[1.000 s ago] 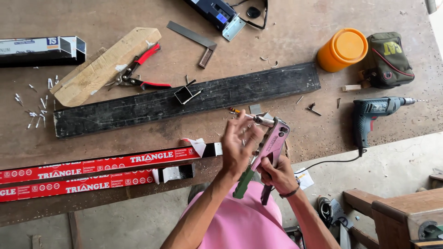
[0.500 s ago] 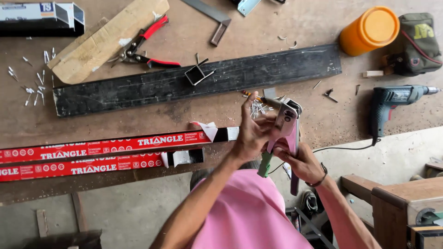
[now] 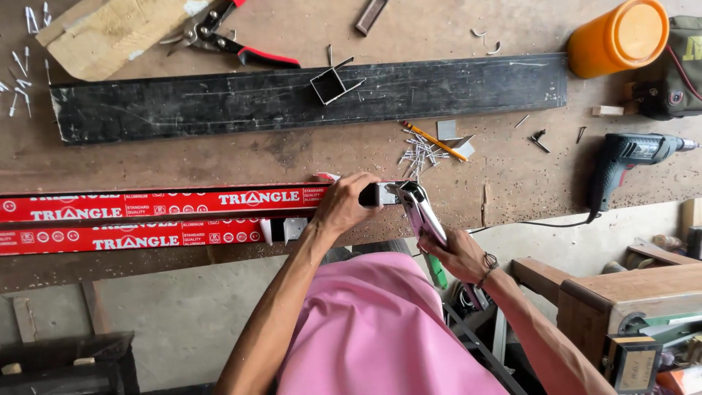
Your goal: Assembling aluminum profiles by marking, drilling, and riveting components together
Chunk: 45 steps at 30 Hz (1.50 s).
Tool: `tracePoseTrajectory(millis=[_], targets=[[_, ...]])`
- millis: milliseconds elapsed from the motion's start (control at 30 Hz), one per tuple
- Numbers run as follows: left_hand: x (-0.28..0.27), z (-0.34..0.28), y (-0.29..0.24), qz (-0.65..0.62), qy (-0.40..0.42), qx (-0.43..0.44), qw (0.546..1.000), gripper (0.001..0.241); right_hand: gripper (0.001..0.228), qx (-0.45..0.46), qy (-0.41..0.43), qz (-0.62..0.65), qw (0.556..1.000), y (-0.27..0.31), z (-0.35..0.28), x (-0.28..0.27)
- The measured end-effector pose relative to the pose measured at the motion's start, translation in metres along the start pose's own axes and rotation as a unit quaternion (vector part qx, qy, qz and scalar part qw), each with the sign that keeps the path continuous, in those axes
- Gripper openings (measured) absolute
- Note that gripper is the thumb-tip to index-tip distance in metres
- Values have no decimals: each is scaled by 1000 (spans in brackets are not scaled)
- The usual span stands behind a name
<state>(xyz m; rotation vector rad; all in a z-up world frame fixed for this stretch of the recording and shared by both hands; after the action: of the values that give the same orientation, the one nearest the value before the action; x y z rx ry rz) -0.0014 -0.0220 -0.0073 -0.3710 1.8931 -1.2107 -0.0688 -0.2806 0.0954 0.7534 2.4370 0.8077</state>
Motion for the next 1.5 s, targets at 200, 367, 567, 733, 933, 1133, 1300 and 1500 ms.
tracePoseTrajectory(millis=[200, 367, 567, 733, 933, 1133, 1300, 1500], targets=[[-17, -1, -8, 5, 13, 35, 999, 41, 42, 29, 11, -43, 999, 23, -5, -9], [-20, 2, -6, 8, 28, 54, 998, 38, 24, 59, 44, -176, 982, 87, -6, -31], [-32, 1, -11, 16, 27, 55, 998, 32, 43, 83, 81, -160, 980, 69, 12, -40], [-14, 6, 4, 21, 30, 58, 998, 28, 50, 86, -1, -265, 960, 63, 24, -23], [9, 12, 21, 53, -10, 85, 995, 35, 20, 156, -89, -316, 932, 11, 44, -20], [1, 10, 17, 33, 35, 64, 997, 30, 24, 137, 124, -426, 885, 28, 34, -55], [3, 14, 20, 38, 39, 66, 996, 30, 12, 245, 212, -238, 916, 88, 28, -62], [0, 13, 19, 72, 33, 79, 994, 32, 28, 174, 109, -266, 942, 96, 38, -43]])
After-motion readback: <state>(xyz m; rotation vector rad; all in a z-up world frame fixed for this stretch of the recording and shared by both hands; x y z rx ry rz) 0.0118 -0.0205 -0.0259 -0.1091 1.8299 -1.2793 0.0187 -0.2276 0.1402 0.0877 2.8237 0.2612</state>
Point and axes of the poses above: each hand's wrist, its own z-axis towards the middle knuckle, its own x-axis out of the palm, y = z × x, the point moved 2 cm from there along z, towards the middle knuckle, and after that the axes turned 14 degrees about y, right-handed, at the moved point
